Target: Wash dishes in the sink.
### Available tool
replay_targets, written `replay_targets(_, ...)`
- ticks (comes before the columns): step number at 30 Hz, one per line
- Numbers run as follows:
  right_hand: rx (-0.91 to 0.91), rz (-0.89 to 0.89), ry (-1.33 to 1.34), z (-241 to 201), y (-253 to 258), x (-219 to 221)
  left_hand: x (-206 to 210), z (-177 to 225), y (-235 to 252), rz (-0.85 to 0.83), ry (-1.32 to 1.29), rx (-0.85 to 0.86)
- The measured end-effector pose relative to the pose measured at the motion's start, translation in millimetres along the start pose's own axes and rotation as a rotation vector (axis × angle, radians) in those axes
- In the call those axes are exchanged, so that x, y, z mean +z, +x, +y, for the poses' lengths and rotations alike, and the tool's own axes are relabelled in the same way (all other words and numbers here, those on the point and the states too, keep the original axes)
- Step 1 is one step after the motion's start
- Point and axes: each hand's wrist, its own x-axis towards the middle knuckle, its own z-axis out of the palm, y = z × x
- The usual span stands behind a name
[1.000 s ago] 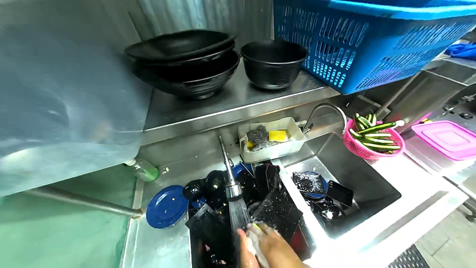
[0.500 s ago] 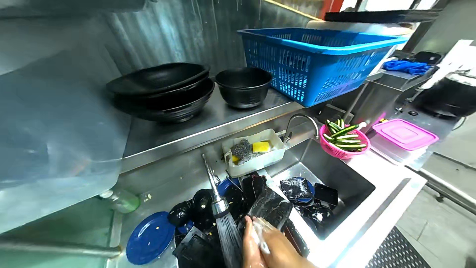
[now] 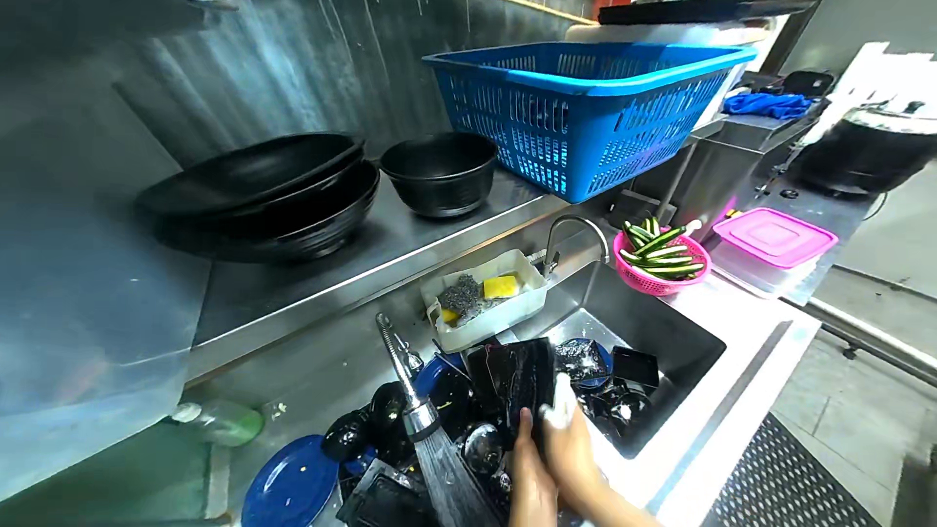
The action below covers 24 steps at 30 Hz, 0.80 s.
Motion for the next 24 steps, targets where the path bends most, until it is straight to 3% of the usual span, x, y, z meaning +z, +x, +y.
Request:
replay_targets(3,-0.025,-0.132,-0.125,-7,-32,-7,-3,6,-4,-0.168,0.107,0.043)
replay_targets(5,-0.049,-0.114,0.012,-27,-13,-14,7,1,4,-0.143,0.025,-0.005)
replay_targets(7,-0.064,-0.034,0.243,-52,22,-20,14,-5,5,-0.15,-0.123,-0.184)
replay_targets(10,0.101,0.041,0.58,-69,72,-22,14,-8,0,-0.328,-0.249,-0.4)
replay_targets(13,0.309,-0.039,0.643,-44,71,-20,12,-7,7,-0.405,-0.184,-0.402)
replay_targets(16,0.412,-0.166,0.54,-12,34,-16,14,-3,19,-0.324,0.02,-0.218)
replay_targets(19,0.51,-0.207,0.485,10,5,-20,17,-7,26,-0.086,0.099,-0.09)
replay_targets(24,0.365,-0.091,0.4,19,16,-38,33,-31,43,0.208,0.303,0.016)
